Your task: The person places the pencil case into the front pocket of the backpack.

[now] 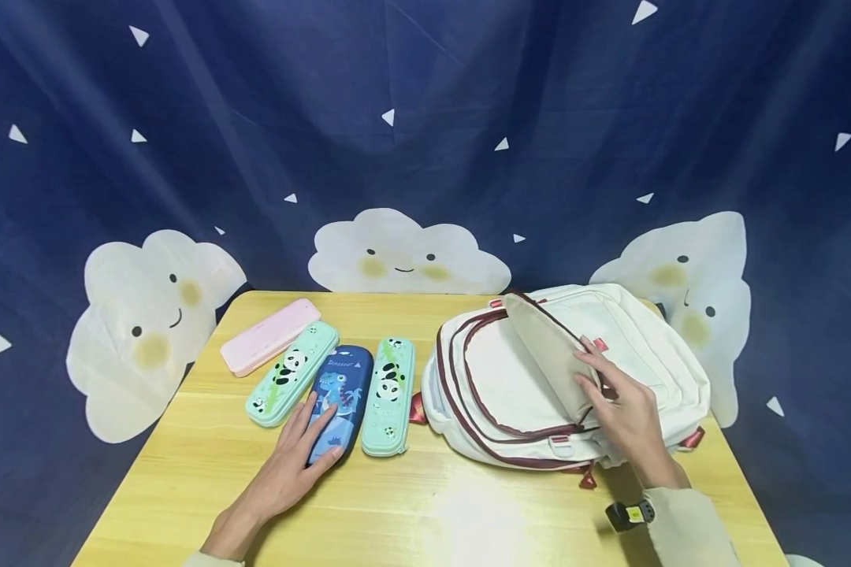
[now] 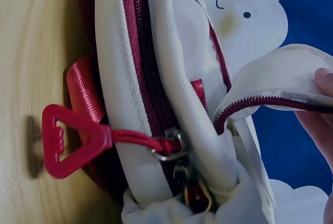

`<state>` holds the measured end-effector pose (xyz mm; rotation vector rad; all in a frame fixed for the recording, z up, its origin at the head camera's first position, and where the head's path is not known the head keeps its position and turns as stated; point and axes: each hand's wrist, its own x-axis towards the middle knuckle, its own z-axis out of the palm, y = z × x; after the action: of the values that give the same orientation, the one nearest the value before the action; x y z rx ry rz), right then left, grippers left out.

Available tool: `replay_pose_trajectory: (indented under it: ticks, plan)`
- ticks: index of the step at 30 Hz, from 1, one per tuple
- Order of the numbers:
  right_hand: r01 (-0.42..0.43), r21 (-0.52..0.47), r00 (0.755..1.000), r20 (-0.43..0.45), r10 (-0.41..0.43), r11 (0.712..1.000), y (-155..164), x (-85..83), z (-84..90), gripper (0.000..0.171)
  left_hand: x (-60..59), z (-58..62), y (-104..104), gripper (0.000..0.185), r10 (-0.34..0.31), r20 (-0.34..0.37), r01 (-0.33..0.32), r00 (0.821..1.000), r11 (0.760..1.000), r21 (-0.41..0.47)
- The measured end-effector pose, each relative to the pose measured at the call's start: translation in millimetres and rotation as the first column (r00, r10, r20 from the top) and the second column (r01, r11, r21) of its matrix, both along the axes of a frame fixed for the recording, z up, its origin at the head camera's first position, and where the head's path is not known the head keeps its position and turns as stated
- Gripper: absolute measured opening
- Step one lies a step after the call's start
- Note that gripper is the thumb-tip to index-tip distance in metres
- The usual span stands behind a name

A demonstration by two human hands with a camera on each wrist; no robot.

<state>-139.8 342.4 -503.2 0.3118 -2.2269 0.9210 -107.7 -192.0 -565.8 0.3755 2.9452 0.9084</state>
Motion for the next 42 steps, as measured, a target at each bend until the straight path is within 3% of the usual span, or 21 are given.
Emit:
replay_pose_trajectory:
  ticks: [13, 18, 23, 32, 37, 42]
  plan:
    - [-0.019, -0.031, 1.000, -0.006, 0.018, 0.999, 3, 1.7, -5.0, 0.055, -0.7, 0.6, 0, 0.073, -0.007, -0.007, 0.007, 1.000, 1.000, 0.000]
    - [-0.026, -0.034, 0.999, 0.032, 0.027, 0.999, 5, 3.5, -5.9, 0.052, -0.3, 1.9, 1, 0.075, -0.004, 0.003, 0.004, 1.000, 1.000, -0.007]
    - [-0.021, 0.011, 0.999, 0.036, 0.020, 1.000, 9, 5.5, -7.6, 0.052, -0.5, 2.5, 3, 0.078, 0.004, 0.013, -0.004, 1.000, 1.000, -0.008]
    - [-0.029, 0.070, 0.999, -0.030, 0.031, 0.997, 11, 2.5, -12.6, 0.053, -1.0, 0.6, 2, 0.093, 0.013, 0.059, -0.012, 0.998, 1.000, -0.011]
    - [-0.029, 0.136, 0.996, -0.080, 0.040, 0.990, 10, -0.6, -14.9, 0.037, -0.5, -0.6, 2, 0.094, 0.014, 0.056, -0.013, 0.998, 1.000, -0.006]
    - [-0.054, 0.147, 0.997, -0.052, 0.062, 0.988, 11, -1.2, -17.9, 0.035, 0.3, -0.8, 1, 0.094, 0.011, 0.047, -0.010, 0.999, 1.000, -0.003]
